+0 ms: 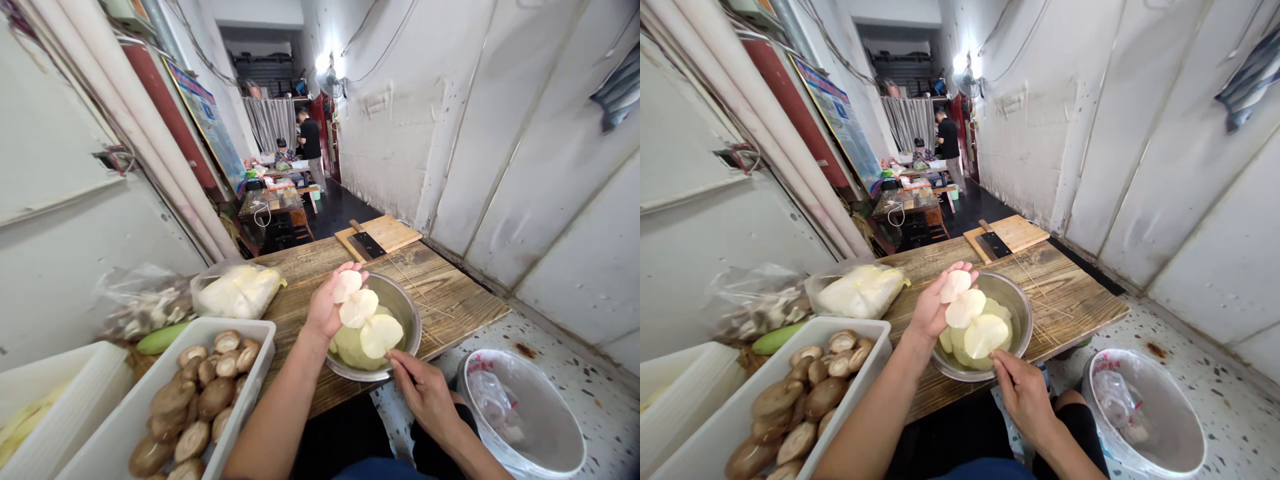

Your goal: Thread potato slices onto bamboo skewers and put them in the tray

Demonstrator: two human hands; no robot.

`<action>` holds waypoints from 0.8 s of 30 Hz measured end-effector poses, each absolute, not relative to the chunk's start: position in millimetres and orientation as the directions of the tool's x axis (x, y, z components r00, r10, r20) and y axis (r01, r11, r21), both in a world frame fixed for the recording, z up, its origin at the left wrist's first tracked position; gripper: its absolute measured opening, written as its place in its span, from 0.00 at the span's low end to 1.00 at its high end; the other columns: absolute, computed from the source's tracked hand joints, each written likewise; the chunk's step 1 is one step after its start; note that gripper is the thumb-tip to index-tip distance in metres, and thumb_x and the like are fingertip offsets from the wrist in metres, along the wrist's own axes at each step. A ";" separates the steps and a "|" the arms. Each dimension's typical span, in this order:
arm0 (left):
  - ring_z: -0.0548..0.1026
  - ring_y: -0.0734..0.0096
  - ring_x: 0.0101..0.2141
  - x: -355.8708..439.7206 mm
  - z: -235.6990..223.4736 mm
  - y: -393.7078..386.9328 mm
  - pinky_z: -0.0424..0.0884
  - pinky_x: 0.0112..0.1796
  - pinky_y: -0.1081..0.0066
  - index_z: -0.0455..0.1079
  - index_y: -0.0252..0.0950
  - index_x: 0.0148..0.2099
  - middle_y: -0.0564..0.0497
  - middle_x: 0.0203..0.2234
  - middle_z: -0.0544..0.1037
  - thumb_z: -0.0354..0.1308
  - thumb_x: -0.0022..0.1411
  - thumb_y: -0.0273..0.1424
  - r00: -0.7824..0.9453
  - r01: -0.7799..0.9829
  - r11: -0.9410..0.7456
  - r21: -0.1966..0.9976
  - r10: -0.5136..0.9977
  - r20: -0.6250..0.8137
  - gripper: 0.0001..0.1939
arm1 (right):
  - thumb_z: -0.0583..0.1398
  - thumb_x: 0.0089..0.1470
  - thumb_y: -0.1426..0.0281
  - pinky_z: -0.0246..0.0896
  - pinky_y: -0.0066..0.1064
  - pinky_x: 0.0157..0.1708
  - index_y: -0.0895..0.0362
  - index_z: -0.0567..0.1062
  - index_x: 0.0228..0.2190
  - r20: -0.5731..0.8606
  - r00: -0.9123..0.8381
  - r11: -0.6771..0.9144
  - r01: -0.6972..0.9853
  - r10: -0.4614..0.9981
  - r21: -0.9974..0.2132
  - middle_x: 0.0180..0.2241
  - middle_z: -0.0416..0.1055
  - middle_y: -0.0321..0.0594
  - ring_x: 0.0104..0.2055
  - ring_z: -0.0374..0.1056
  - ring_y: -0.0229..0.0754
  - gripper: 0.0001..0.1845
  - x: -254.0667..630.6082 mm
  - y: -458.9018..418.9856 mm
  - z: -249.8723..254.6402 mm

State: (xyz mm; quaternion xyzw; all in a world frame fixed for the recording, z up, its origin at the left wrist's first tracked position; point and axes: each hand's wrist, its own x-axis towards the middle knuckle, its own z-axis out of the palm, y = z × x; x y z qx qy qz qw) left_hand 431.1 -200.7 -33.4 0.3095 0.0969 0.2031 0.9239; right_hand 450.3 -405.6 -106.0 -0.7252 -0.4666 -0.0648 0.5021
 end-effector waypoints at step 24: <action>0.73 0.50 0.46 427.2 -23.7 -220.5 0.70 0.43 0.52 0.70 0.28 0.47 0.35 0.45 0.75 0.45 0.59 0.52 0.941 -0.220 0.854 0.472 0.314 -0.130 0.31 | 0.49 0.62 0.66 0.59 0.25 0.22 0.57 0.73 0.33 0.431 0.646 -0.175 0.659 0.630 -0.731 0.21 0.70 0.36 0.23 0.68 0.38 0.15 444.5 -394.9 -99.2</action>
